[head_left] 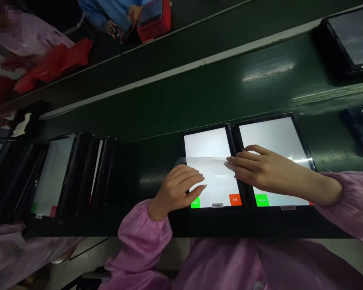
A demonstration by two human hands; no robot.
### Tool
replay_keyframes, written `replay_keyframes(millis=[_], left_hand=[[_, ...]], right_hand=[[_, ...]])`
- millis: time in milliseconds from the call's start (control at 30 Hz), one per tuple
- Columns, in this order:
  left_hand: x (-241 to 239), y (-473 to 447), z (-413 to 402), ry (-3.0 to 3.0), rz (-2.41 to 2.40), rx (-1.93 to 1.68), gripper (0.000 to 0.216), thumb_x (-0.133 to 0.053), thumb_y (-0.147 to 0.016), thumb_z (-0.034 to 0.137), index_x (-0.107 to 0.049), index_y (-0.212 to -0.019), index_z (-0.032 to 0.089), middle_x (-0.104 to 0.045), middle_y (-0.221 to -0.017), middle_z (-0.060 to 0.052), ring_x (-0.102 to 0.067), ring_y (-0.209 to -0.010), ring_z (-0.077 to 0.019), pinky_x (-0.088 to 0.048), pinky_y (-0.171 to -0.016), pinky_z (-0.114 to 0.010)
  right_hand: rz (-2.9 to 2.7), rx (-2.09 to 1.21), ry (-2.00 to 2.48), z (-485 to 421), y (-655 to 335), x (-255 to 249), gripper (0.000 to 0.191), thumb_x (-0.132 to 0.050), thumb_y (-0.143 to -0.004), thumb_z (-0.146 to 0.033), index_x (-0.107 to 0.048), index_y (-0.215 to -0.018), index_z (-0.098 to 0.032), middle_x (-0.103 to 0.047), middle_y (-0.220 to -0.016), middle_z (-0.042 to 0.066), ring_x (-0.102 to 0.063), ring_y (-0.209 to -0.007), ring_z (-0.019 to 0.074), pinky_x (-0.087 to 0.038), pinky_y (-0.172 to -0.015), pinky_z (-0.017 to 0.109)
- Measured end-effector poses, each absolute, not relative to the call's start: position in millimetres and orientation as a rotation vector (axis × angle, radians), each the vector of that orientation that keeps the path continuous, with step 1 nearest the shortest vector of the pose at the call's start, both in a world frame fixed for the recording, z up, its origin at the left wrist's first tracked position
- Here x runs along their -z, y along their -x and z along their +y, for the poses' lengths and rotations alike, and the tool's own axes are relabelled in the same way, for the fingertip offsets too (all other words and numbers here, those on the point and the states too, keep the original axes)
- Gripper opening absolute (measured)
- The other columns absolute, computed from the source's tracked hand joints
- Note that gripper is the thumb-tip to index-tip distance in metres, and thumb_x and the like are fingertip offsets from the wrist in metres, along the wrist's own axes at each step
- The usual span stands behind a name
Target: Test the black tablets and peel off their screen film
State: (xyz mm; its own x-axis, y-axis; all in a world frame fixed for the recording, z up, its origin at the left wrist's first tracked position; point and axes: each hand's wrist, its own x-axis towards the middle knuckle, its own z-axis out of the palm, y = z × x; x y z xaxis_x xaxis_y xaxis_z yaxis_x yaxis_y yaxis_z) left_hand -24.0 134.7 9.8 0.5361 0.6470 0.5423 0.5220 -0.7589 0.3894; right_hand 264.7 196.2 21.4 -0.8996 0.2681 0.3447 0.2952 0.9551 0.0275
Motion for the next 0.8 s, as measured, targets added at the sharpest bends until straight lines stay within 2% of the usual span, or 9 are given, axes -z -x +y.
replay_keyframes(millis=[133, 367, 433, 533, 567, 600, 633, 700, 800], left_hand=[[-13, 12, 155, -2.625, 0.887, -1.049, 0.005, -0.066, -0.102, 0.019, -0.067, -0.103, 0.014, -0.078, -0.087, -0.007, -0.076, -0.081, -0.0189, -0.062, -0.077, -0.034], [-7, 21, 131, -2.542, 0.932, -1.046, 0.006, -0.062, -0.099, 0.015, -0.068, -0.099, 0.017, -0.078, -0.086, -0.005, -0.074, -0.079, -0.0187, -0.06, -0.08, -0.037], [-6, 26, 122, -2.332, 1.047, -1.197, 0.013, -0.065, -0.1, 0.03, -0.068, -0.093, 0.018, -0.075, -0.081, -0.004, -0.073, -0.077, -0.02, -0.057, -0.077, -0.038], [-9, 23, 108, -1.929, 1.295, -1.378, 0.063, -0.056, -0.093, 0.081, -0.064, -0.077, 0.02, -0.067, -0.069, -0.004, -0.067, -0.072, -0.0231, -0.053, -0.07, -0.039], [-10, 20, 106, -1.841, 1.378, -1.389, 0.072, -0.051, -0.088, 0.09, -0.062, -0.072, 0.021, -0.065, -0.066, -0.004, -0.065, -0.07, -0.0231, -0.052, -0.07, -0.04], [-12, 18, 106, -1.784, 1.451, -1.374, 0.074, -0.05, -0.086, 0.092, -0.06, -0.069, 0.021, -0.065, -0.065, -0.005, -0.064, -0.068, -0.0227, -0.052, -0.07, -0.039], [-13, 15, 108, -1.744, 1.506, -1.345, 0.071, -0.052, -0.088, 0.089, -0.06, -0.067, 0.021, -0.065, -0.065, -0.005, -0.063, -0.067, -0.0218, -0.052, -0.07, -0.039], [-16, 14, 115, -1.614, 1.578, -1.297, 0.057, -0.063, -0.091, 0.071, -0.059, -0.065, 0.021, -0.066, -0.064, -0.004, -0.062, -0.064, -0.0194, -0.051, -0.067, -0.035], [-17, 18, 130, -1.395, 1.602, -1.251, 0.037, -0.065, -0.087, 0.044, -0.055, -0.06, 0.021, -0.062, -0.059, -0.003, -0.058, -0.06, -0.0163, -0.048, -0.061, -0.03]], right_hand=[[-2.724, 0.064, 0.391, 197, -259, -20, 0.023, -0.051, -0.109, -0.016, -0.072, -0.115, -0.009, -0.079, -0.105, 0.011, -0.071, -0.09, 0.0206, -0.056, -0.083, 0.039], [-2.625, -0.148, 0.307, 156, -235, -25, 0.024, -0.05, -0.108, -0.013, -0.071, -0.119, -0.007, -0.075, -0.097, 0.007, -0.068, -0.093, 0.0187, -0.052, -0.089, 0.037], [-2.58, -0.137, 0.288, 149, -226, -25, 0.025, -0.049, -0.109, -0.013, -0.071, -0.12, -0.008, -0.076, -0.1, 0.007, -0.068, -0.095, 0.0189, -0.051, -0.09, 0.037], [-2.517, -0.055, 0.301, 144, -216, -21, 0.035, -0.039, -0.109, -0.008, -0.073, -0.117, -0.009, -0.078, -0.105, 0.007, -0.068, -0.096, 0.02, -0.051, -0.09, 0.041], [-2.492, -0.02, 0.29, 144, -213, -18, 0.041, -0.033, -0.108, -0.006, -0.073, -0.115, -0.01, -0.078, -0.104, 0.006, -0.069, -0.096, 0.0204, -0.051, -0.091, 0.042], [-2.474, 0.014, 0.265, 145, -211, -15, 0.046, -0.028, -0.108, -0.004, -0.074, -0.113, -0.012, -0.078, -0.103, 0.006, -0.069, -0.096, 0.0207, -0.05, -0.091, 0.043], [-2.461, 0.046, 0.235, 147, -209, -12, 0.051, -0.024, -0.108, -0.004, -0.074, -0.111, -0.014, -0.079, -0.102, 0.005, -0.069, -0.096, 0.0212, -0.05, -0.091, 0.044], [-2.438, 0.116, 0.203, 154, -207, -8, 0.056, -0.02, -0.107, -0.004, -0.075, -0.108, -0.017, -0.079, -0.102, 0.005, -0.069, -0.096, 0.0229, -0.05, -0.089, 0.046], [-2.414, 0.255, 0.15, 169, -210, -12, 0.055, -0.024, -0.105, -0.007, -0.077, -0.106, -0.023, -0.08, -0.101, 0.004, -0.069, -0.089, 0.0254, -0.051, -0.077, 0.046]])
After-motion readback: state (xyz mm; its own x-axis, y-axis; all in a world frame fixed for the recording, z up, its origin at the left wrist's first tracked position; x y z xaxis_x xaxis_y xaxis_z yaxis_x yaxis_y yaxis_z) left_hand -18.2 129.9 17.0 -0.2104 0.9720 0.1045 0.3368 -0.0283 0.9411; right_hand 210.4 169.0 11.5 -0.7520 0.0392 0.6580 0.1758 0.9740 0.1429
